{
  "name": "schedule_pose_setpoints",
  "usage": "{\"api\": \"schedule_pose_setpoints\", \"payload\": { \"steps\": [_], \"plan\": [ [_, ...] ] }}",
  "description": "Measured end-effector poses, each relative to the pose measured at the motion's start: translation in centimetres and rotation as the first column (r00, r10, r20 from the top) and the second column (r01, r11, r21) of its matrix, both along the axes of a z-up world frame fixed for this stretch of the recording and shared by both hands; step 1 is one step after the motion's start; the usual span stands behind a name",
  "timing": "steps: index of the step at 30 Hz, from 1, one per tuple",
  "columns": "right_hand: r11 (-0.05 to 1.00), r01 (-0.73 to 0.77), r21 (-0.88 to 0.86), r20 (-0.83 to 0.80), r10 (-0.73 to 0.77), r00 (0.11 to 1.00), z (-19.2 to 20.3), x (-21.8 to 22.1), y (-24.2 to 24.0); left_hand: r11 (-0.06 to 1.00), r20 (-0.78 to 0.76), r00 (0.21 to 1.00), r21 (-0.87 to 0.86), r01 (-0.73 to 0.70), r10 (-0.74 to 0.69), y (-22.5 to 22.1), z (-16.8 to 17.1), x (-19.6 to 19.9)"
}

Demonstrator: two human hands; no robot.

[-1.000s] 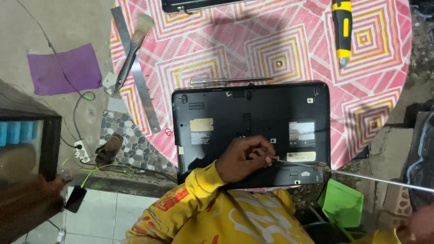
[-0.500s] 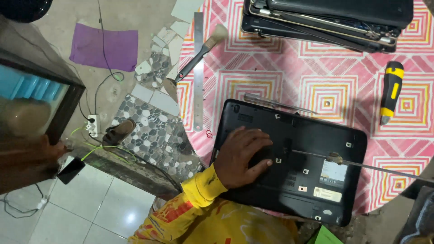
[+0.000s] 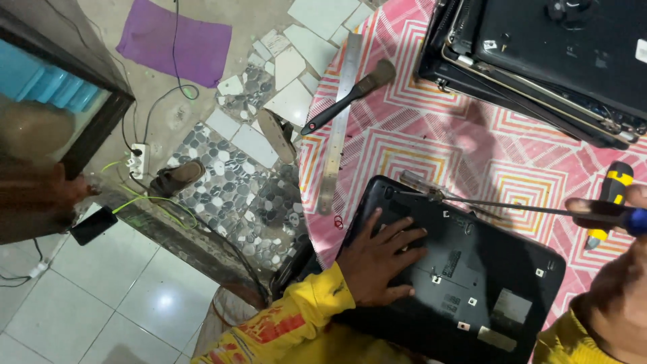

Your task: Removing screws from the bottom casing of a laptop and extracting the battery using various screwdrivers.

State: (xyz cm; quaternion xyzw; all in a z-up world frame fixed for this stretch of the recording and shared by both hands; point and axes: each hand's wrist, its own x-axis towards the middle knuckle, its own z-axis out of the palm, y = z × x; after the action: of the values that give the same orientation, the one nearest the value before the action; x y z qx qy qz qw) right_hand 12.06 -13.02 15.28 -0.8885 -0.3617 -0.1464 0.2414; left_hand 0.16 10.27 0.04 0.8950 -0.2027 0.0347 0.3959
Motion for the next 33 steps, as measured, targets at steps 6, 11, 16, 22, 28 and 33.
{"api": "schedule_pose_setpoints", "payload": {
  "steps": [6, 11, 16, 22, 28, 33],
  "plan": [
    [0.974, -0.084, 0.212, -0.151, 0.118, 0.981, 0.3, 1.8, 3.7, 1.000, -0.039, 0.999, 0.004, 0.005, -0.005, 0.1, 0.1, 0.2],
    [0.957, 0.012, 0.291, -0.250, 0.064, 0.966, -0.6, 2.0, 3.2, 0.998, -0.038, 0.999, -0.057, -0.008, 0.006, 0.1, -0.3, 0.1],
    [0.924, 0.070, 0.376, -0.349, 0.072, 0.934, -1.2, 2.1, 3.2, 0.996, -0.029, 1.000, -0.093, -0.003, 0.000, 0.2, -0.3, 0.1],
    [0.933, 0.094, 0.347, -0.390, 0.052, 0.919, -0.9, 1.9, 3.8, 0.994, -0.049, 0.999, -0.106, 0.011, -0.016, 0.2, -0.4, 0.1],
    [0.897, 0.056, 0.438, -0.302, 0.088, 0.949, -0.9, 1.5, 5.5, 0.997, -0.067, 0.997, -0.072, 0.018, -0.023, 0.1, -0.5, 0.0],
    [0.904, -0.035, 0.427, -0.163, 0.114, 0.980, -0.4, 1.4, 7.0, 0.997, -0.054, 0.998, -0.080, 0.012, -0.016, 0.1, -0.3, 0.2]
  ]
}}
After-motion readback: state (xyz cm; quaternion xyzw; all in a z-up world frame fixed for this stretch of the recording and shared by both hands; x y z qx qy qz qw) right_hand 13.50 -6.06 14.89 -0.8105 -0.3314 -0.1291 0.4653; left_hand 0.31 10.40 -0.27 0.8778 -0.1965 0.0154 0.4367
